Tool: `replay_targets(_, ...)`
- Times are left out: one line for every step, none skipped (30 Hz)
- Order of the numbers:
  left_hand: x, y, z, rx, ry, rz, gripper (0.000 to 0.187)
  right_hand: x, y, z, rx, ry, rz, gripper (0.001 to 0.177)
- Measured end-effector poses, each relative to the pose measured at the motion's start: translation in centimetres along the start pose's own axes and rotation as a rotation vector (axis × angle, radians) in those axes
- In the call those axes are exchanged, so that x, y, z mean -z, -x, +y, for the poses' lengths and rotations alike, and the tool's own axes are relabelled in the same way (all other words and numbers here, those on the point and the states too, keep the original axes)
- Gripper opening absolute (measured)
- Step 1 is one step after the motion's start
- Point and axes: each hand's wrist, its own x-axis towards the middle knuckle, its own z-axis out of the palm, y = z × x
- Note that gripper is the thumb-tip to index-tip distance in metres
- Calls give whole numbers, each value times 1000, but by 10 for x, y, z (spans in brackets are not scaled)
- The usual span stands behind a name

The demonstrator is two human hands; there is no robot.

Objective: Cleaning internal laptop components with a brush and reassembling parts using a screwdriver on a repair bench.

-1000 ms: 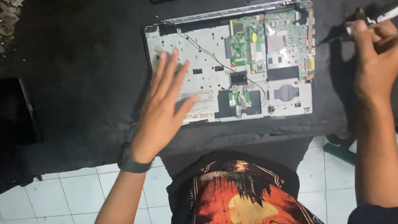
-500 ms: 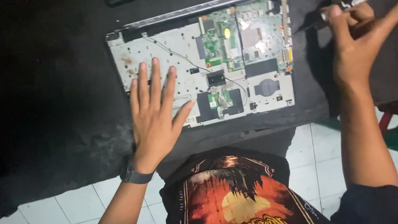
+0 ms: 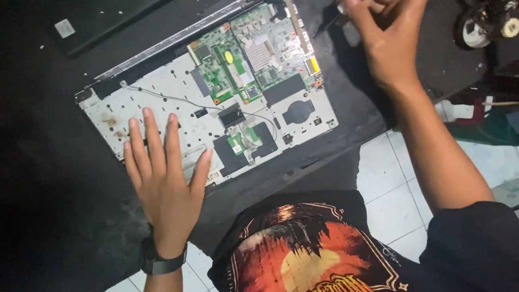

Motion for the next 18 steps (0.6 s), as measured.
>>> replay_targets(0,0,1,-3,1,0,67,-1,-1,-3,1,2,3,84)
replay_targets(1,-1,2,12,22,-8,67,-2,-2,-7,24,-3,-17,81)
replay_targets(2,-1,3,30,41,-16,67,-4,-3,-10,47,-9,-38,77)
replay_targets(2,-1,3,29,41,-16,67,-5,-4,-13,48,-9,-38,77)
replay_targets(2,-1,2,26,35,-15,67,-7,-4,-16,40,-8,-36,74)
replay_targets(2,-1,2,22,28,-14,67,-8,-5,-19,32,-6,-34,71)
replay_targets(1,-1,2,23,28,-14,67,-8,-6,-18,31,-7,-34,71)
replay_targets(0,-1,1,23,21,-10,67,-7,-6,-18,49,-6,-42,72)
replay_targets(-1,-1,0,23,14,-7,68,-7,-6,-17,67,-5,-49,73)
replay_targets(-1,0,0,23,13,-8,68,-6,-5,-14,66,-7,-49,73)
replay_targets(-2,0,0,25,15,-8,68,-4,-5,-11,72,-11,-56,75)
replay_targets(-3,0,-1,26,18,-8,68,-3,-4,-8,78,-16,-64,78)
replay_targets(-2,0,0,28,17,-9,68,-1,-3,-5,77,-17,-65,78)
replay_targets(-1,0,0,23,15,-12,68,0,-1,-2,54,-25,-59,79)
replay_targets(0,-1,0,19,11,-12,68,1,-1,0,35,-34,-52,80)
replay_targets(-1,-1,0,20,10,-11,68,0,-2,-3,37,-36,-54,80)
replay_targets(-2,0,0,17,2,-2,68,-2,-2,-6,21,-37,-41,78)
replay_targets(-2,0,0,14,-6,8,67,-4,-2,-9,4,-37,-28,76)
